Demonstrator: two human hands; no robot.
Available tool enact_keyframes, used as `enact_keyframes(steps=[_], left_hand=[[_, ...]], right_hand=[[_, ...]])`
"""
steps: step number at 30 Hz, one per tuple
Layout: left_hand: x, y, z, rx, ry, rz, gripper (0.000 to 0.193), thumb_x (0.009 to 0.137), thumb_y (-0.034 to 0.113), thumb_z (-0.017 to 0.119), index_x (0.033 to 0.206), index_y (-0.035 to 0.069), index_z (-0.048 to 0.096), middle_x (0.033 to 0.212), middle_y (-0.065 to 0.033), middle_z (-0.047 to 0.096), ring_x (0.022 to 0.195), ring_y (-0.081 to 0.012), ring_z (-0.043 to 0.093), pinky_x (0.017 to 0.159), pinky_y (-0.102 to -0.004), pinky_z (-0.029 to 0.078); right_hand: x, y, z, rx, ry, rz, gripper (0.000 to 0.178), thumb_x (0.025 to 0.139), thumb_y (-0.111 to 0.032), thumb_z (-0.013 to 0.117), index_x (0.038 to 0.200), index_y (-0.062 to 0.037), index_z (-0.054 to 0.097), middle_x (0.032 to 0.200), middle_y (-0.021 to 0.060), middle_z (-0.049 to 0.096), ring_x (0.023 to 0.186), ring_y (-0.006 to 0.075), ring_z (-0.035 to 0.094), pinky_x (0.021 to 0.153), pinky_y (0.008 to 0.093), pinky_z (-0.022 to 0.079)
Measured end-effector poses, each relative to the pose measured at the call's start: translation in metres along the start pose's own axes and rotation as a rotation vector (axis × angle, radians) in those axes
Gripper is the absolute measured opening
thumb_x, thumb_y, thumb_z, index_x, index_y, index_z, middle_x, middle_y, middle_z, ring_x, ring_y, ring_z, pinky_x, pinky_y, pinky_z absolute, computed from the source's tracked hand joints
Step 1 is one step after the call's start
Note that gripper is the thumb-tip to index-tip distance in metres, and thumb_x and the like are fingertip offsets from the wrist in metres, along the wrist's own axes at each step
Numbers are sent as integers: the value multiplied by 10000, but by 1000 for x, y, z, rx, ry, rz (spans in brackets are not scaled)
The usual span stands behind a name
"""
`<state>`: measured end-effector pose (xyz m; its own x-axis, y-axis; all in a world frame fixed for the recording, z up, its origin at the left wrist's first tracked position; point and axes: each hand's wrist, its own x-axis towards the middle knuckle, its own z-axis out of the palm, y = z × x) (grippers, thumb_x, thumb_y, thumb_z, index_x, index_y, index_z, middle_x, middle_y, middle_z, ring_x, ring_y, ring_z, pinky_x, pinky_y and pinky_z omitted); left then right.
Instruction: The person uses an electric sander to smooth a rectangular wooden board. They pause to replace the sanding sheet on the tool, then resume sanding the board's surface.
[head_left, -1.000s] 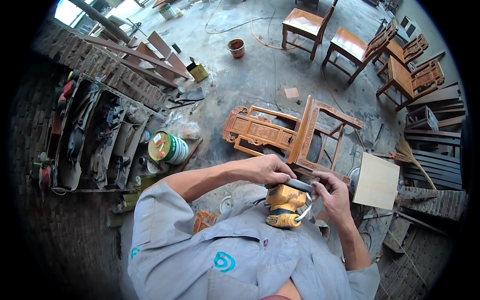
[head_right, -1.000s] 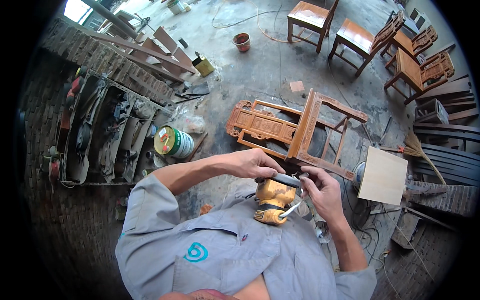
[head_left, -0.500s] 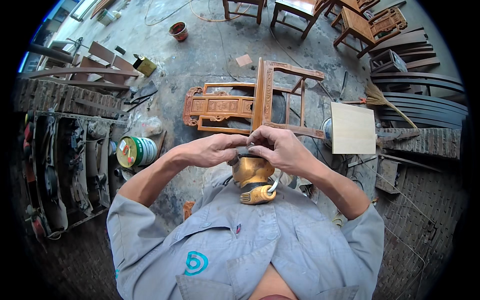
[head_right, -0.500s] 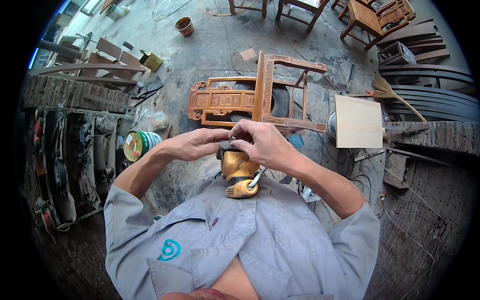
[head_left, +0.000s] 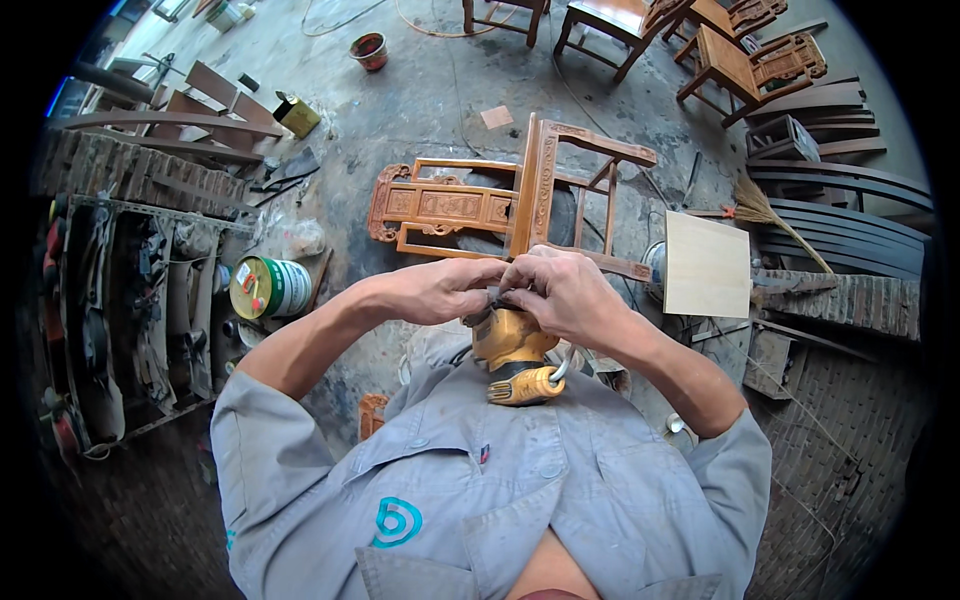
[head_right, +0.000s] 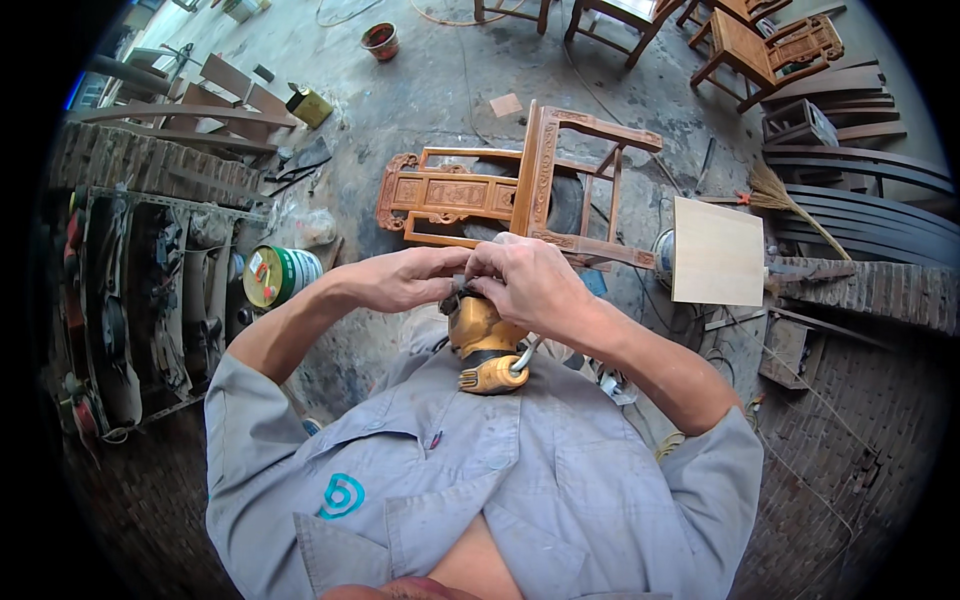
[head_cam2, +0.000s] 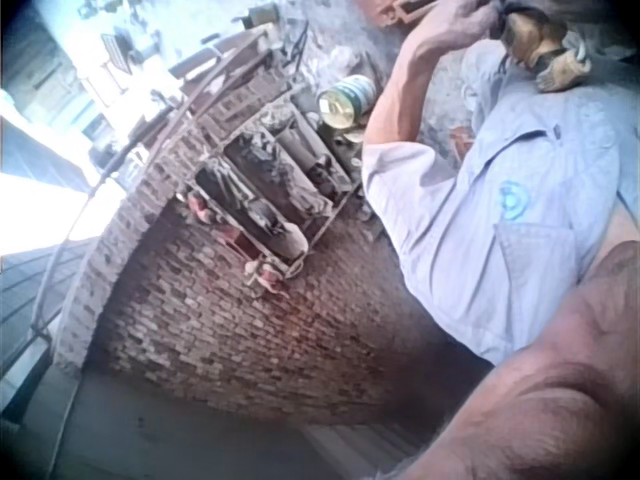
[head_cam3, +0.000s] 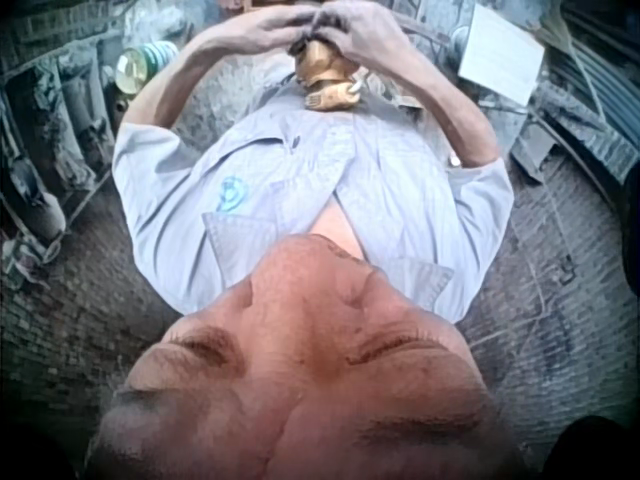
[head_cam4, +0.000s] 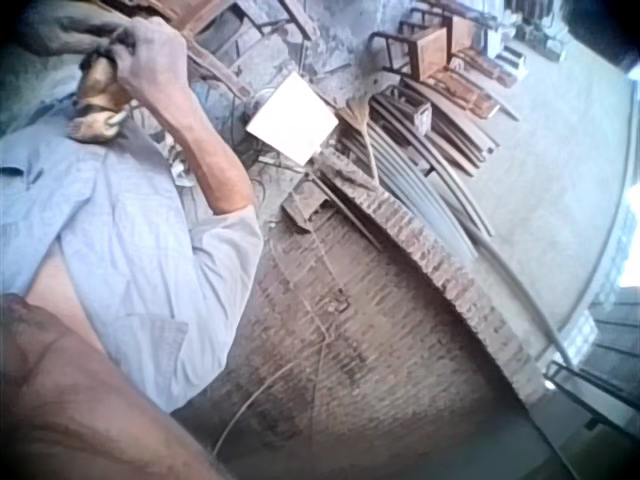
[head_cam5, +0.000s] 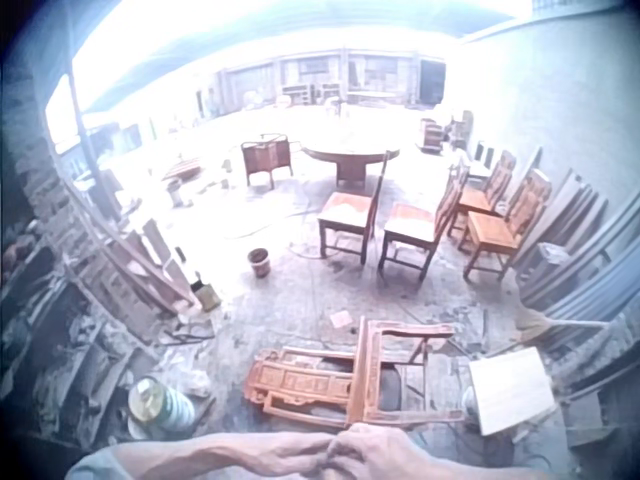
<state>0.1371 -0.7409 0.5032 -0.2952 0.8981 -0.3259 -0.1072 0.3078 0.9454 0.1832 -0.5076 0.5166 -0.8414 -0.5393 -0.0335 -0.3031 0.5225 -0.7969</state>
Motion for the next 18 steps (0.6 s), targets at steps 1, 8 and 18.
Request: enact_keyframes(steps=[1, 8, 18], left_hand=[[1, -1, -2, 2, -34, -30, 525, 966, 33, 474, 1490, 5, 443, 1368, -112, 564, 1285, -176, 498, 1116, -351, 403], [-4, -2, 0, -14, 6, -13, 555, 988, 43, 470, 1538, 19, 399, 1362, -113, 560, 1271, -172, 501, 1102, -345, 412], [-3, -4, 1, -49, -13, -41, 423, 1016, 67, 491, 1435, 14, 468, 1248, -79, 573, 1081, -143, 541, 949, -333, 484]], right_hand=[[1, 0, 0, -11, -6, 5, 154, 866, -107, 722, 973, 1, 701, 870, 179, 718, 839, 352, 712, 759, 428, 557], [3, 1, 4, 5, 32, -40, 156, 857, -102, 724, 968, -2, 678, 872, 179, 707, 832, 364, 698, 754, 452, 555], [1, 3, 6, -72, 0, -155, 167, 867, -92, 693, 1016, -20, 668, 891, 179, 694, 834, 384, 693, 736, 471, 555]])
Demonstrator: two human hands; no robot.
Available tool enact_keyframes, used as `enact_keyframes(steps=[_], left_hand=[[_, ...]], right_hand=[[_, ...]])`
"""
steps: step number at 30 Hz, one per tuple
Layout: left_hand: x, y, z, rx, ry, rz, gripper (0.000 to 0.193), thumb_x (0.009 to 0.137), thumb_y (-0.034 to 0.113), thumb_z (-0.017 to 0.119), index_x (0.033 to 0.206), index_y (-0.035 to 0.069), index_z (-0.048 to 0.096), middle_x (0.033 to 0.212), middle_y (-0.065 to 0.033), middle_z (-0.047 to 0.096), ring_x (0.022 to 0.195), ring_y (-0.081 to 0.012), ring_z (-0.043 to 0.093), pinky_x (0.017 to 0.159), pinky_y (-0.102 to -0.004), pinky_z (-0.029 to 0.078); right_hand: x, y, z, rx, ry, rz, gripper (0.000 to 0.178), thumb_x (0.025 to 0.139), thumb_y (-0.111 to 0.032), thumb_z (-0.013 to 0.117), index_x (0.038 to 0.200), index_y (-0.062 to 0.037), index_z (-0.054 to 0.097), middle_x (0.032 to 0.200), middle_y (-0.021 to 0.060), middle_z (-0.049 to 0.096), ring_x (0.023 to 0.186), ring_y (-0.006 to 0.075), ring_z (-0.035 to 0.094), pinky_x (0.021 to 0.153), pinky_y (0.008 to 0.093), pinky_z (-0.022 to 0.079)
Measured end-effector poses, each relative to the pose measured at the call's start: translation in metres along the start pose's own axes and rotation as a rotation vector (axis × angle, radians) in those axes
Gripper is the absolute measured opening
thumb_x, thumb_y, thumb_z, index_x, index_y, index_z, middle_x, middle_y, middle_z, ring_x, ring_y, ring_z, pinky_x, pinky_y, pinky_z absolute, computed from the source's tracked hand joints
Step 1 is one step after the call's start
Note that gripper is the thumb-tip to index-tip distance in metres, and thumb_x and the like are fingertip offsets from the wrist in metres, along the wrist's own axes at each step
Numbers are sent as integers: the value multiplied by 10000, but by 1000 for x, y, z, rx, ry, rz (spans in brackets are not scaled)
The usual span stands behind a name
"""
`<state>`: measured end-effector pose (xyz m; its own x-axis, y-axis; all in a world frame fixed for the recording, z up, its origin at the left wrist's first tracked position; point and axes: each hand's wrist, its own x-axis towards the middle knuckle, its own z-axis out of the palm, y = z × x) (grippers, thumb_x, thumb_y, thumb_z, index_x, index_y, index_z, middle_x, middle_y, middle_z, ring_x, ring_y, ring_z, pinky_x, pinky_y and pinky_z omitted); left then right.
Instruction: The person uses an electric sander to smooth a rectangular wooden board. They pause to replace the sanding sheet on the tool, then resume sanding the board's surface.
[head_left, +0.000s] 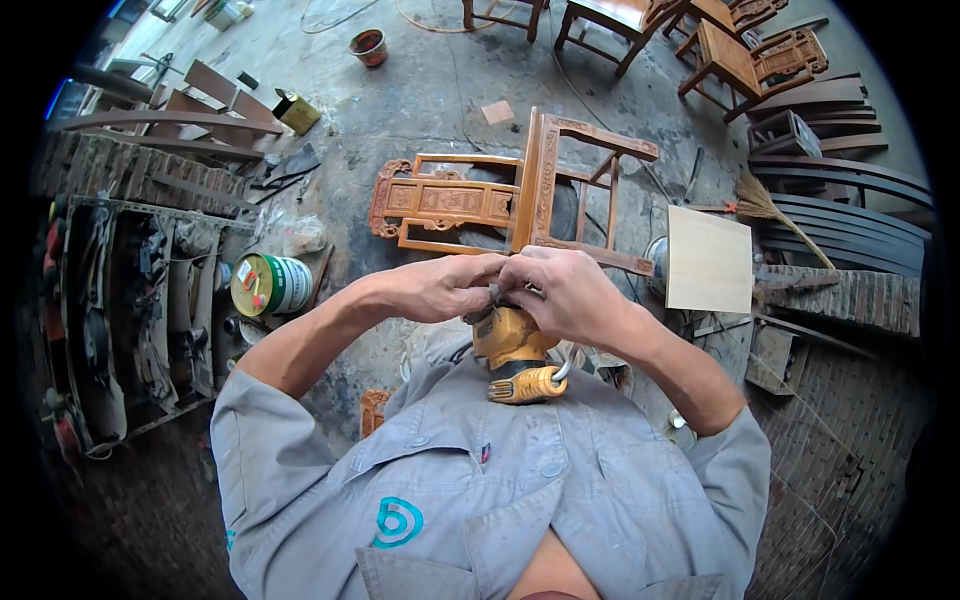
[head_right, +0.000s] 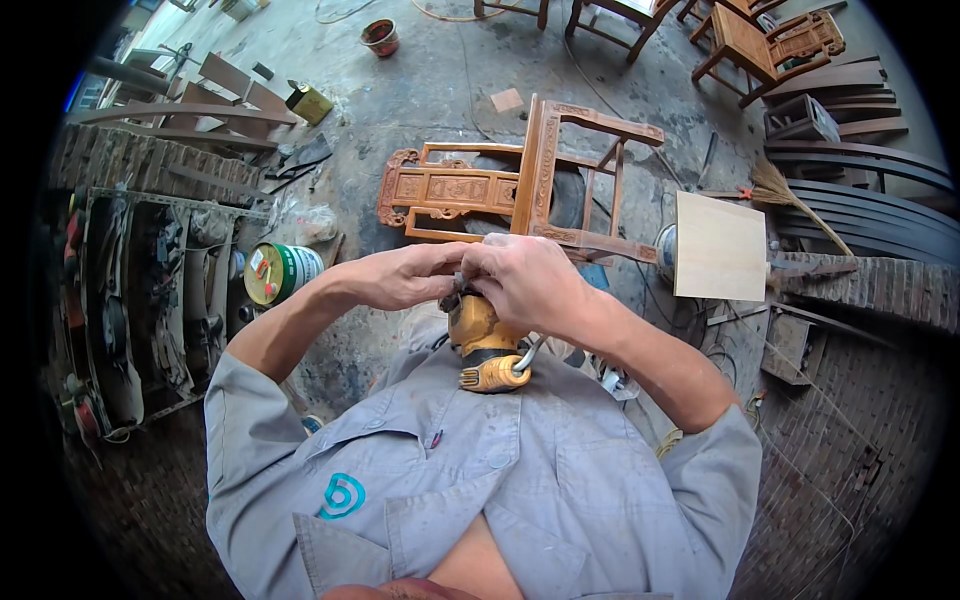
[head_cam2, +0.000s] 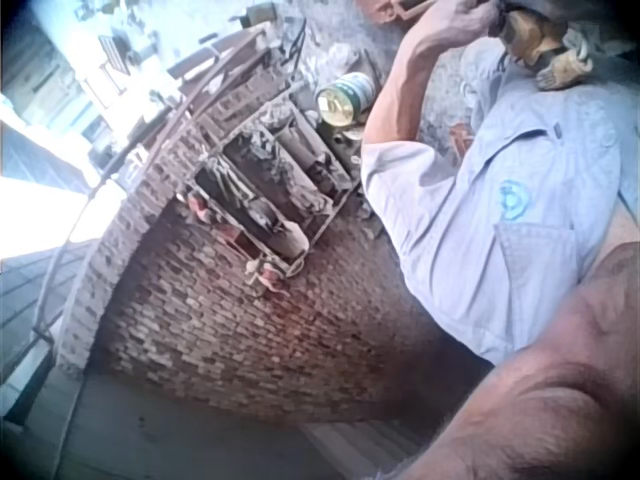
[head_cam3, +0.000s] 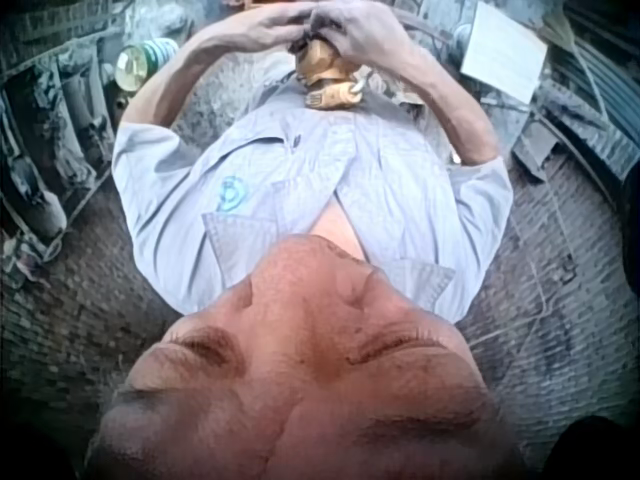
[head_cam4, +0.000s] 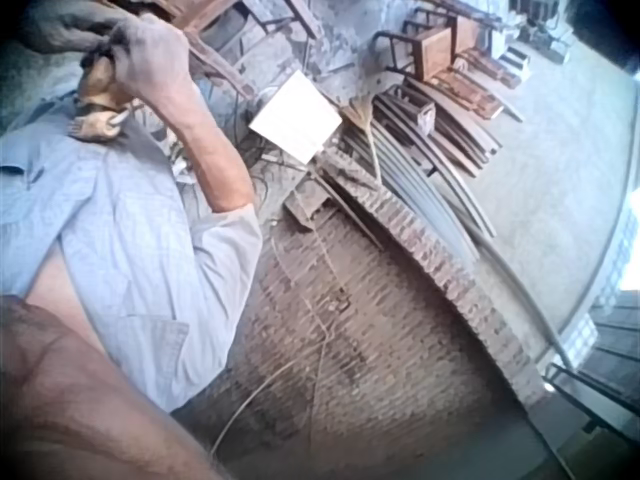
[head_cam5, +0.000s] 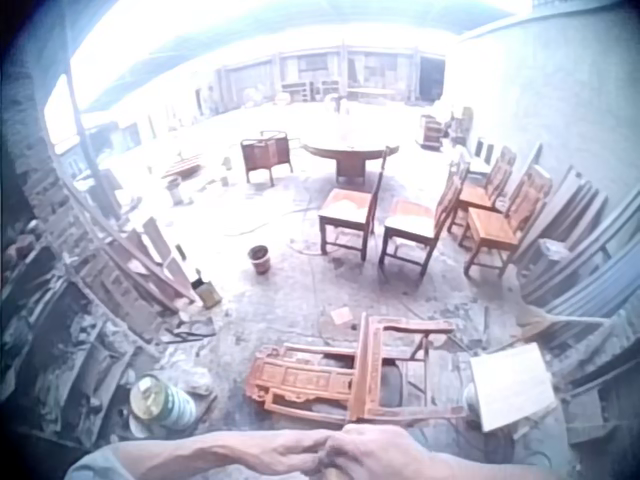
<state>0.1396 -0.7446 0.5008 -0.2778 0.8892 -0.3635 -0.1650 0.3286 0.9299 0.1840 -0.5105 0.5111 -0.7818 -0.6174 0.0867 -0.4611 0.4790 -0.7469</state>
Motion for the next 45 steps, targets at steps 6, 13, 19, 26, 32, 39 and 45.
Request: enact_keyframes(steps=[6, 13, 19, 26, 32, 39, 45], left_hand=[[-3, 12, 2, -9, 22, -117, 449, 1016, 41, 459, 1463, 2, 492, 1264, -98, 610, 1114, -176, 573, 989, -342, 488], [-5, 7, 1, 59, 31, -123, 569, 959, -14, 429, 1522, 28, 497, 1455, -135, 598, 1258, -200, 577, 1071, -343, 459], [-2, 12, -2, 74, 19, -120, 525, 985, 7, 441, 1505, 24, 519, 1418, -124, 623, 1236, -187, 585, 1063, -333, 462], [5, 16, -5, 89, 15, -127, 535, 967, -16, 443, 1495, 18, 528, 1425, -111, 616, 1283, -181, 563, 1109, -339, 440], [8, 13, -7, 55, 15, -86, 604, 904, -51, 429, 1496, 16, 530, 1399, -80, 632, 1307, -150, 532, 1139, -302, 379], [13, 19, -7, 129, 11, -77, 553, 947, -6, 449, 1490, 42, 544, 1248, -75, 672, 1026, -136, 596, 937, -294, 495], [10, 20, -9, 111, 2, -110, 599, 903, -19, 436, 1488, 43, 548, 1407, -92, 627, 1195, -162, 588, 1054, -333, 468]], right_hand=[[-2, 1, -18, 252, -23, 217, 193, 934, -99, 630, 1105, -12, 646, 938, 172, 701, 871, 306, 702, 807, 391, 558], [-54, 44, -28, 1185, 202, 703, 347, 937, 68, 457, 1278, 74, 519, 1314, 187, 589, 1194, 234, 632, 1051, 313, 541], [-87, 37, -16, 1308, 298, 786, 389, 1035, 51, 456, 1419, 56, 394, 1427, 251, 528, 1335, 296, 572, 1130, 333, 517], [-126, 43, 5, 1324, 367, 907, 444, 1058, -116, 579, 1418, 61, 387, 1408, 293, 564, 1229, 321, 663, 940, 288, 612], [-143, 60, 24, 1721, 505, 785, 355, 1001, -12, 558, 1321, 129, 498, 1346, 226, 579, 1262, 273, 604, 1136, 357, 506], [-132, 36, -7, 1414, 470, 725, 493, 878, 127, 449, 1368, 123, 506, 1432, 193, 555, 1358, 240, 558, 1194, 298, 441], [-112, 24, -9, 1192, 444, 713, 297, 1050, -3, 494, 1325, 98, 543, 1345, 162, 620, 1251, 203, 635, 1062, 279, 541]])
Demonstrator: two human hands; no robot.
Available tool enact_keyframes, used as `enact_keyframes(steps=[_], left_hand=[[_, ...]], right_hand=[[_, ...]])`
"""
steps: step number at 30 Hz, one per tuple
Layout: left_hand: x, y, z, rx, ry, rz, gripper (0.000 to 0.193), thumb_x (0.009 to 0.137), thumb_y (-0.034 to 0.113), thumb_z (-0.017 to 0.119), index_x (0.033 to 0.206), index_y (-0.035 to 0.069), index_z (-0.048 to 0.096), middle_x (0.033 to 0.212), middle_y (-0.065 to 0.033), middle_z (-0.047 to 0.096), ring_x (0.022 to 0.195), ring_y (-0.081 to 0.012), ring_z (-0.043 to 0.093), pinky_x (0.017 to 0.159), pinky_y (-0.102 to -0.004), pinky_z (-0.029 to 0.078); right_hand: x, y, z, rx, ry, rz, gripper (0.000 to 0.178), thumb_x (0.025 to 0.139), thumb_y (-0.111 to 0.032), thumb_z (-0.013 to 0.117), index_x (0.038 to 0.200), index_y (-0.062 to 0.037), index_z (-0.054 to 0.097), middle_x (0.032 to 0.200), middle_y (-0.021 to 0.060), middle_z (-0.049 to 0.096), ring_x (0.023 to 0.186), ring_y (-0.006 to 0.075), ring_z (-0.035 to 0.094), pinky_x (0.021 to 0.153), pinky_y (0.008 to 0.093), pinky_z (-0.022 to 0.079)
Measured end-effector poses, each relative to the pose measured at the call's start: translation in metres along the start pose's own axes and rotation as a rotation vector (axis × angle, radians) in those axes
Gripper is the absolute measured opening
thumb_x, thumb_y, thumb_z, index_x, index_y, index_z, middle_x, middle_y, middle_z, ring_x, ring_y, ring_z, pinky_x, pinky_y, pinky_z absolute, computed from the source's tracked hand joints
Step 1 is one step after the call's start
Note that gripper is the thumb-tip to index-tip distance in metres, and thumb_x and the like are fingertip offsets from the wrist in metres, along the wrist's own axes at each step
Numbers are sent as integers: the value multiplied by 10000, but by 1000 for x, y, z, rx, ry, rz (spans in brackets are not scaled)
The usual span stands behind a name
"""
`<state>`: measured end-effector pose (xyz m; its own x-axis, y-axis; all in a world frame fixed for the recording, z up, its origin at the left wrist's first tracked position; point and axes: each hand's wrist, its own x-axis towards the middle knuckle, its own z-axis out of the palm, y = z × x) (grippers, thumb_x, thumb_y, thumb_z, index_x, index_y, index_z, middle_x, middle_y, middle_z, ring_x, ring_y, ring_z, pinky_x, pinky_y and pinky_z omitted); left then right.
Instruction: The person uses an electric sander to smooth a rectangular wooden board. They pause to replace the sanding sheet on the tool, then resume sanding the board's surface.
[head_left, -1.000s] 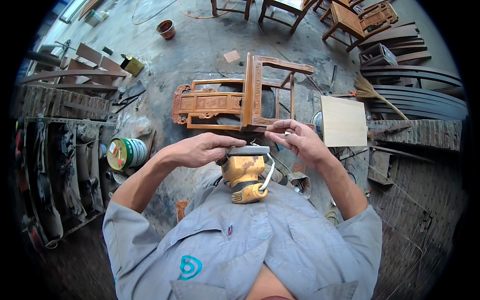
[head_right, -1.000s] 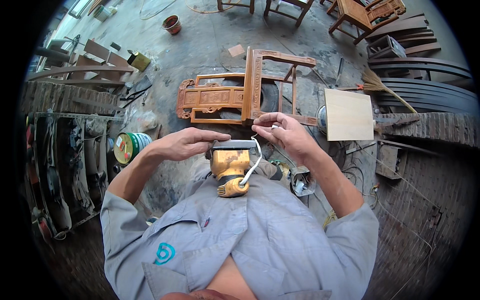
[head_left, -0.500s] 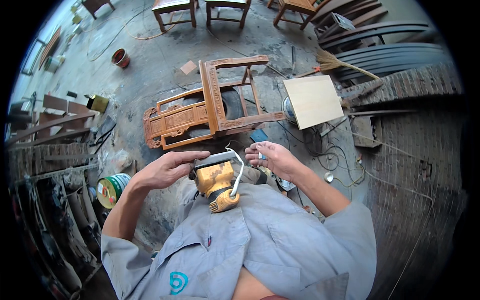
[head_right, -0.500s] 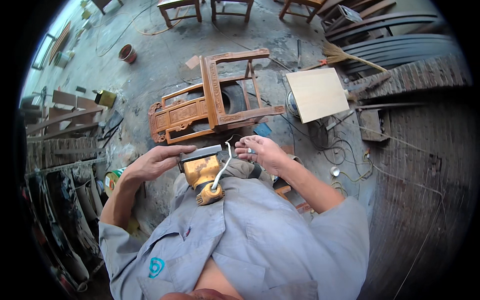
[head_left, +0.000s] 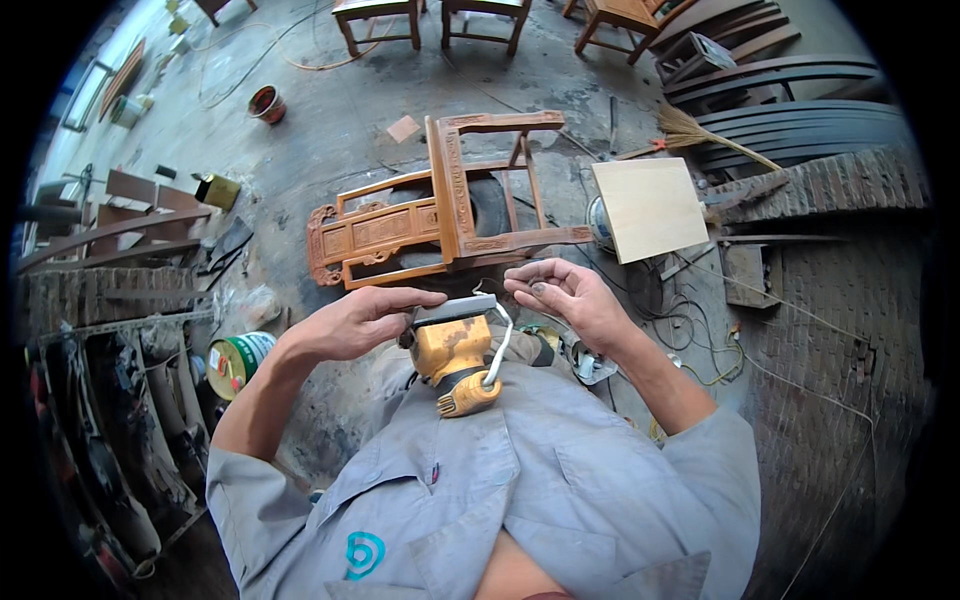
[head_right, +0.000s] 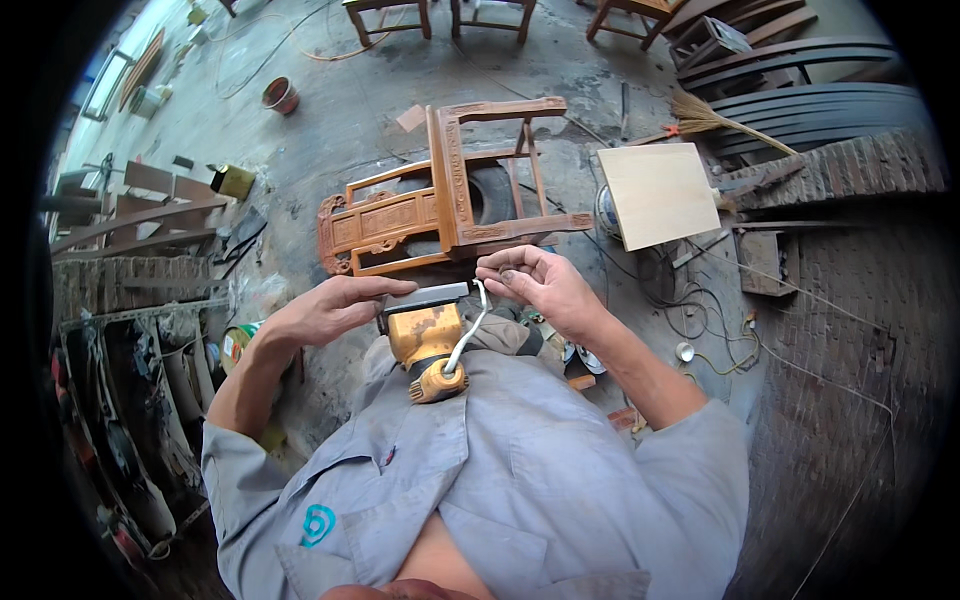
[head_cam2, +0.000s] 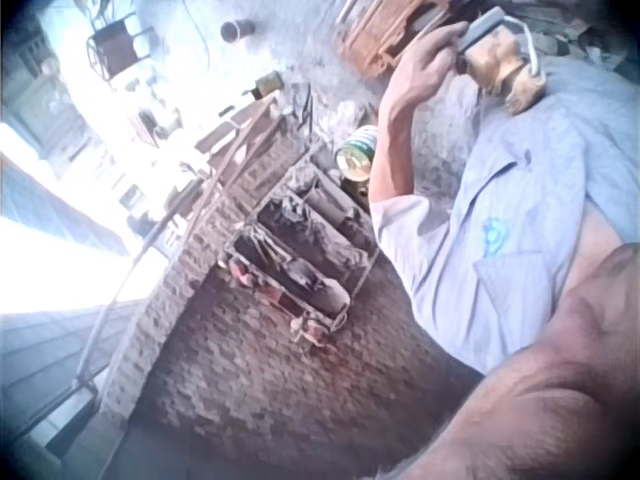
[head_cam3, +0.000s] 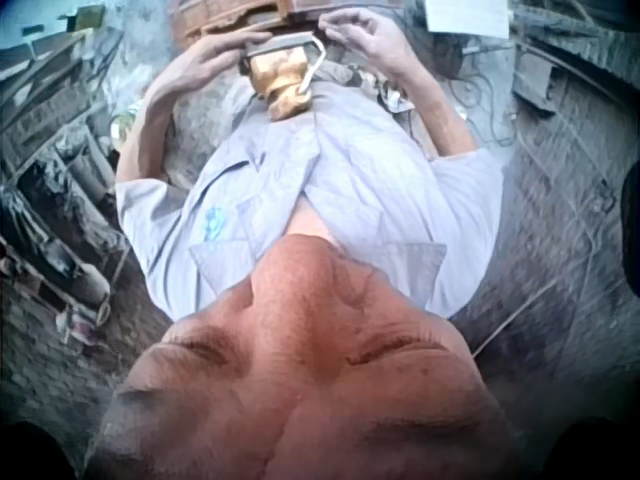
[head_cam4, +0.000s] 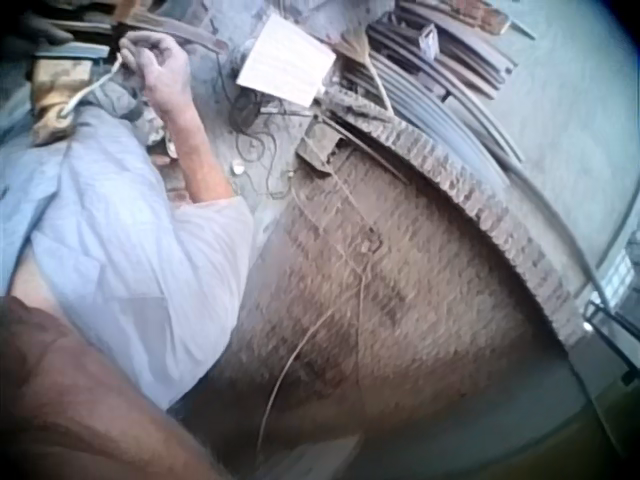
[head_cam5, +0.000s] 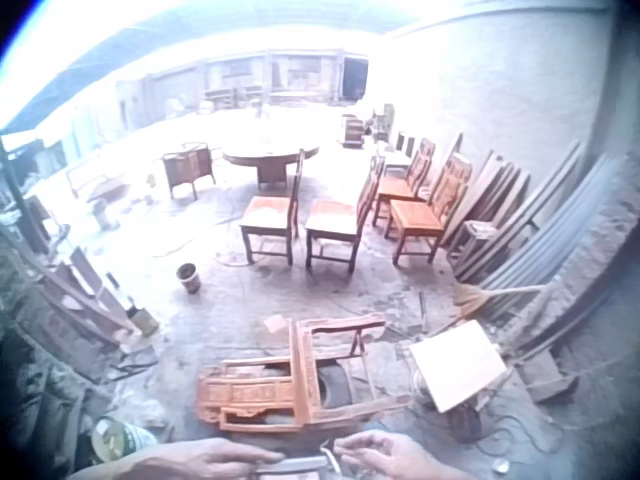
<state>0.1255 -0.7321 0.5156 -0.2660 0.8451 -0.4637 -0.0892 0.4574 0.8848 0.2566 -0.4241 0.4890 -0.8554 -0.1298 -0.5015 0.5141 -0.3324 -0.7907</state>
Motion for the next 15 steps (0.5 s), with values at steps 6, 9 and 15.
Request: enact_keyframes(steps=[6, 9, 15], left_hand=[[0, -2, 4, 21, 54, 86, 536, 914, 32, 445, 1431, 3, 583, 1166, -107, 696, 927, -157, 628, 863, -323, 536], [-3, -2, 8, -24, 73, 77, 532, 918, 31, 441, 1429, 1, 585, 1179, -98, 696, 945, -151, 625, 875, -317, 532], [-6, -1, 9, -55, 61, 50, 533, 923, 34, 439, 1436, 1, 578, 1188, -86, 694, 967, -142, 616, 894, -309, 524]], right_hand=[[10, -1, 13, -309, -44, -92, 207, 1054, -31, 537, 1231, 30, 625, 1140, 137, 723, 987, 172, 743, 841, 278, 622], [14, -4, 21, -596, 14, -282, 165, 998, -21, 627, 1155, 10, 668, 1020, 90, 736, 887, 94, 710, 726, 265, 561], [21, -13, 25, -731, -85, -267, 89, 935, -37, 717, 1011, 9, 720, 882, 52, 694, 782, 107, 629, 713, 269, 517]])
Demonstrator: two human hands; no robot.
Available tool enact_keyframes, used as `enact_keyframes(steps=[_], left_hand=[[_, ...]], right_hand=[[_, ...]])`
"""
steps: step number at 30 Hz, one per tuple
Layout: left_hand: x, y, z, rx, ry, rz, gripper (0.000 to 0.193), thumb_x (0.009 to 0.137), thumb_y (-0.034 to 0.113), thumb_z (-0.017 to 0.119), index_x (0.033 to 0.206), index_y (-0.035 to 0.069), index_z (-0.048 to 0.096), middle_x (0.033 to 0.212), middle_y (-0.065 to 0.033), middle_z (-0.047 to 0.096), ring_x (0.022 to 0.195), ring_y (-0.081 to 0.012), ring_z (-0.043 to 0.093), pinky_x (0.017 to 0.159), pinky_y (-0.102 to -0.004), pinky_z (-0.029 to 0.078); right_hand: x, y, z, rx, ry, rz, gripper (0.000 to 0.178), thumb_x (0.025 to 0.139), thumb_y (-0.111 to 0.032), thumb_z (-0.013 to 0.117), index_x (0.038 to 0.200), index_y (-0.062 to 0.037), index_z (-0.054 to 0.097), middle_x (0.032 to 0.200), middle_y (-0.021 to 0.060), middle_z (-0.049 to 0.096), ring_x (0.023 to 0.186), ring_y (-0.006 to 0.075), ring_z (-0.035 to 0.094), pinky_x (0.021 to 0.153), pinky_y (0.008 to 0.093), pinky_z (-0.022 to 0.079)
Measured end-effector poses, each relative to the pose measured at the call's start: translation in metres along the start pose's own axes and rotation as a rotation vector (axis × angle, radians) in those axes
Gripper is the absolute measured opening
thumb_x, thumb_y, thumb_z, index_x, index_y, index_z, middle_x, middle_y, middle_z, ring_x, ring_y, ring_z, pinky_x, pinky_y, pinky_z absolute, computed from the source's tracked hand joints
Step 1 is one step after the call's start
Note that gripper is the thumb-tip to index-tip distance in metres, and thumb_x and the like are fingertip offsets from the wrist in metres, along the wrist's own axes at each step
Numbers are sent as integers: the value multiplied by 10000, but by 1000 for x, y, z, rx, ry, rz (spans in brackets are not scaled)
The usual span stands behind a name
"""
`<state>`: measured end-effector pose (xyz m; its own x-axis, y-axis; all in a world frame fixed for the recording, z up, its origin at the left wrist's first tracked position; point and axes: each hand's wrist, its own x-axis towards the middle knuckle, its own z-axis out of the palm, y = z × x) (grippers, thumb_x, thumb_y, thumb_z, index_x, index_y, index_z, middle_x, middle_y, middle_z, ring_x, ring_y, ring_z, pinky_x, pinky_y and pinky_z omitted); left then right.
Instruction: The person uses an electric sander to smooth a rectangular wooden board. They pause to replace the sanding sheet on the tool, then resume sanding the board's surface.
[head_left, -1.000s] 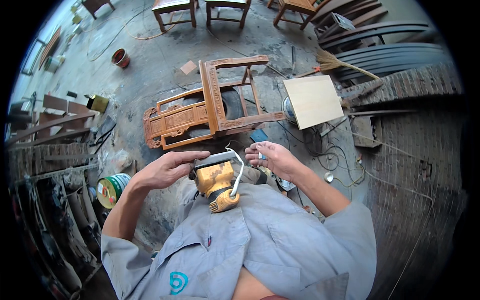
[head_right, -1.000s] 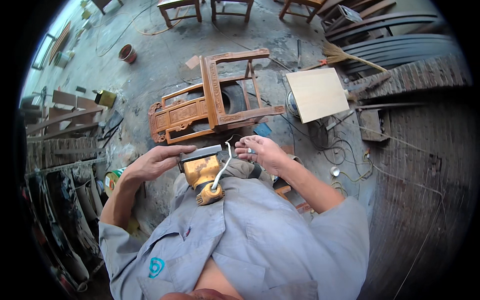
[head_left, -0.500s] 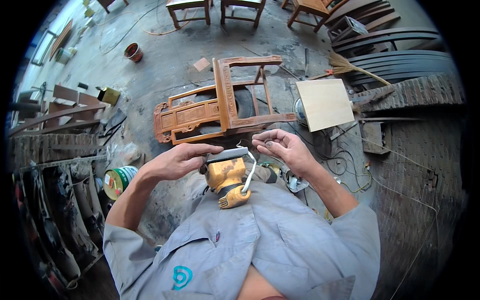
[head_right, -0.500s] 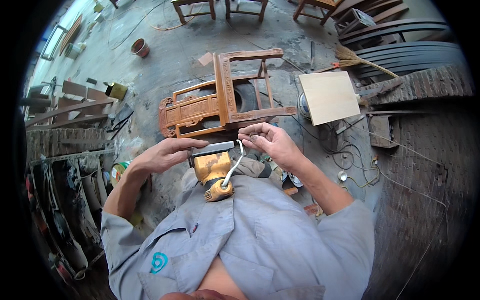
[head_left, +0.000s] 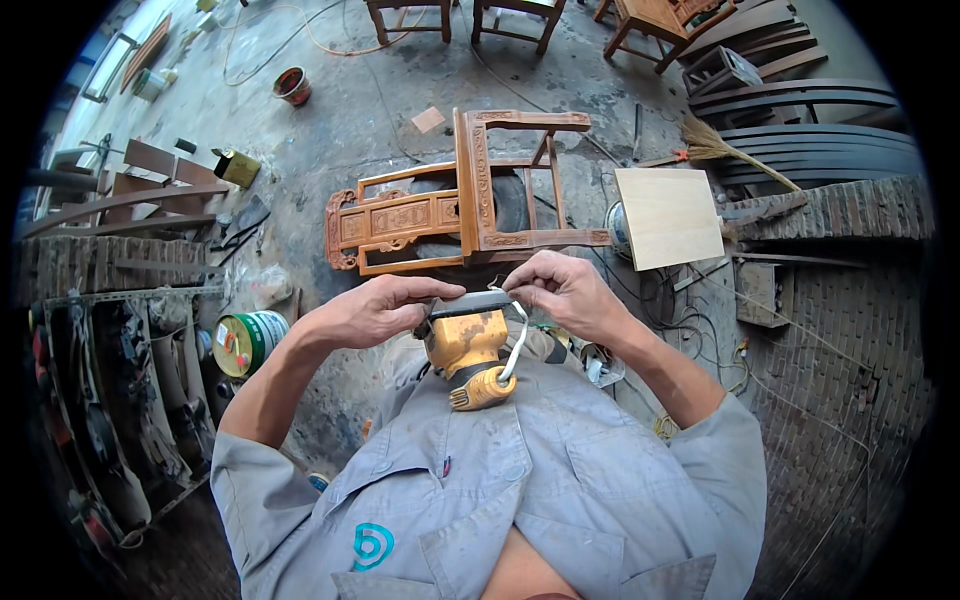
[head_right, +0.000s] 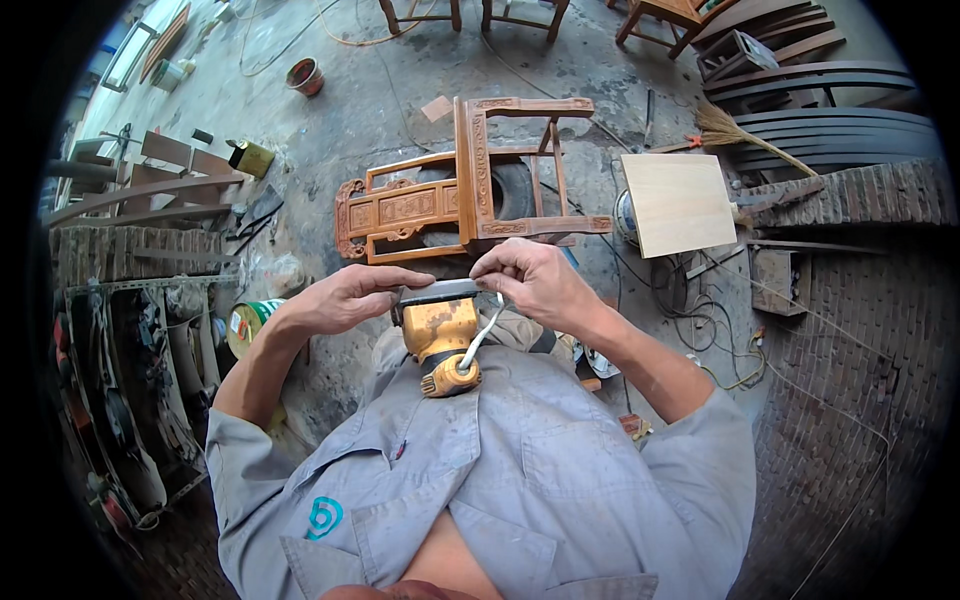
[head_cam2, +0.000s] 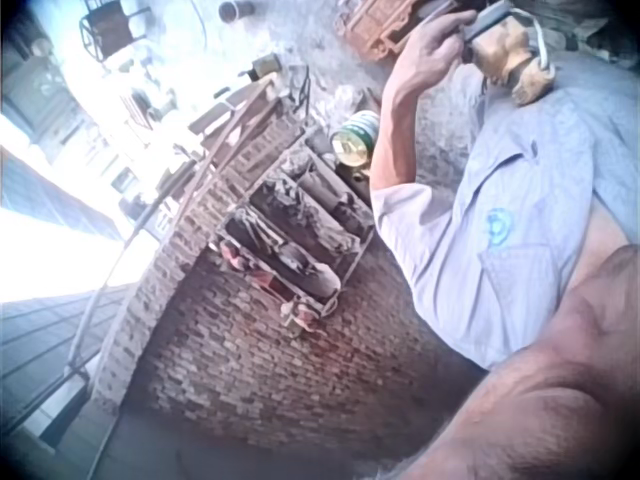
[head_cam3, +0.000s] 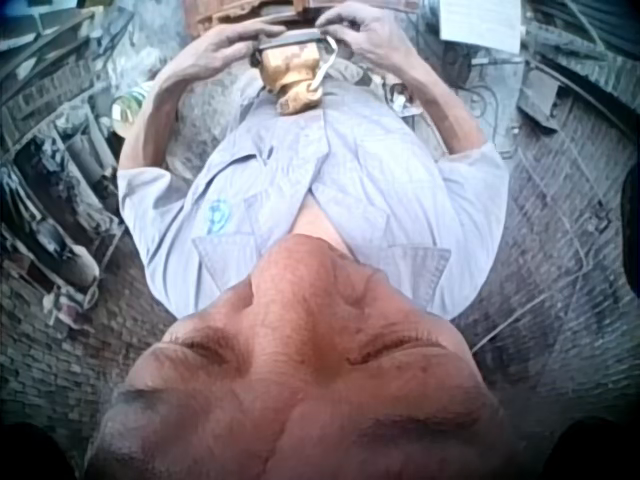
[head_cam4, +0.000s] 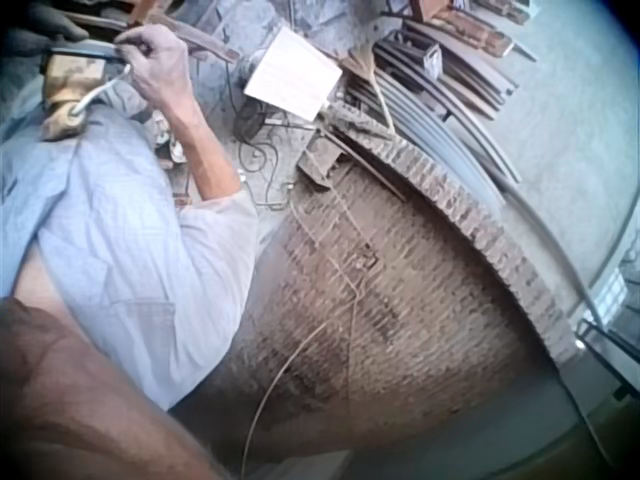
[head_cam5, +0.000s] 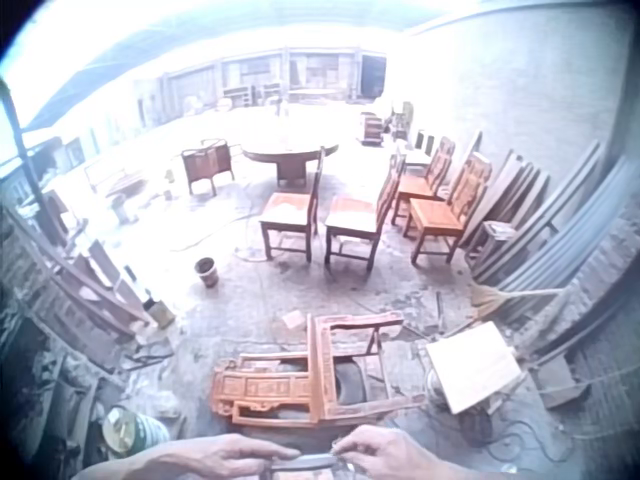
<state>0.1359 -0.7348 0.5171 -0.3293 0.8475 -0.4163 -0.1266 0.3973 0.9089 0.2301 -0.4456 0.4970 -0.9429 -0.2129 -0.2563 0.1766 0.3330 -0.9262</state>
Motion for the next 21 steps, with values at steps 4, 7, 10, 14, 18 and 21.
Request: enact_keyframes(steps=[4, 7, 10, 14, 18, 21], left_hand=[[-2, 1, -2, 11, -22, -47, 548, 924, -8, 448, 1456, 29, 575, 1351, -85, 660, 1157, -153, 604, 1019, -318, 482], [-1, 0, -2, 32, -29, -49, 549, 921, -5, 449, 1454, 27, 576, 1340, -87, 663, 1141, -152, 605, 1012, -316, 482], [0, -4, -3, 23, -36, -35, 547, 922, -3, 452, 1454, 25, 576, 1337, -89, 663, 1130, -151, 604, 1008, -315, 482], [-2, -5, -2, -8, -31, -70, 537, 931, 0, 453, 1453, 19, 576, 1357, -89, 652, 1152, -149, 595, 1019, -316, 476], [-1, -4, -2, -16, -37, -53, 526, 941, 3, 450, 1451, 14, 577, 1381, -87, 640, 1201, -148, 581, 1040, -316, 465], [0, -5, -3, -4, -47, -72, 520, 946, 5, 454, 1451, 16, 577, 1384, -87, 640, 1219, -150, 579, 1047, -319, 464]], right_hand=[[3, -7, 5, -14, -20, 2, 92, 932, -51, 721, 1004, 6, 721, 904, 77, 711, 810, 137, 669, 721, 290, 532], [6, -11, 6, -85, -14, -24, 94, 916, -58, 731, 994, -6, 726, 916, 99, 721, 829, 175, 694, 729, 314, 540], [7, -3, 8, -223, 19, -163, 95, 894, -68, 743, 974, -17, 732, 916, 109, 724, 834, 221, 702, 735, 338, 543], [7, 1, 10, -268, 48, -219, 85, 877, -80, 751, 938, -22, 738, 886, 101, 711, 814, 254, 689, 732, 357, 538], [9, 0, 5, -200, -19, -173, 86, 878, -83, 748, 937, -23, 731, 859, 99, 697, 801, 258, 682, 729, 364, 537], [13, -6, 3, -267, -58, -154, 90, 882, -84, 745, 925, -14, 710, 846, 106, 691, 804, 257, 685, 726, 369, 537]])
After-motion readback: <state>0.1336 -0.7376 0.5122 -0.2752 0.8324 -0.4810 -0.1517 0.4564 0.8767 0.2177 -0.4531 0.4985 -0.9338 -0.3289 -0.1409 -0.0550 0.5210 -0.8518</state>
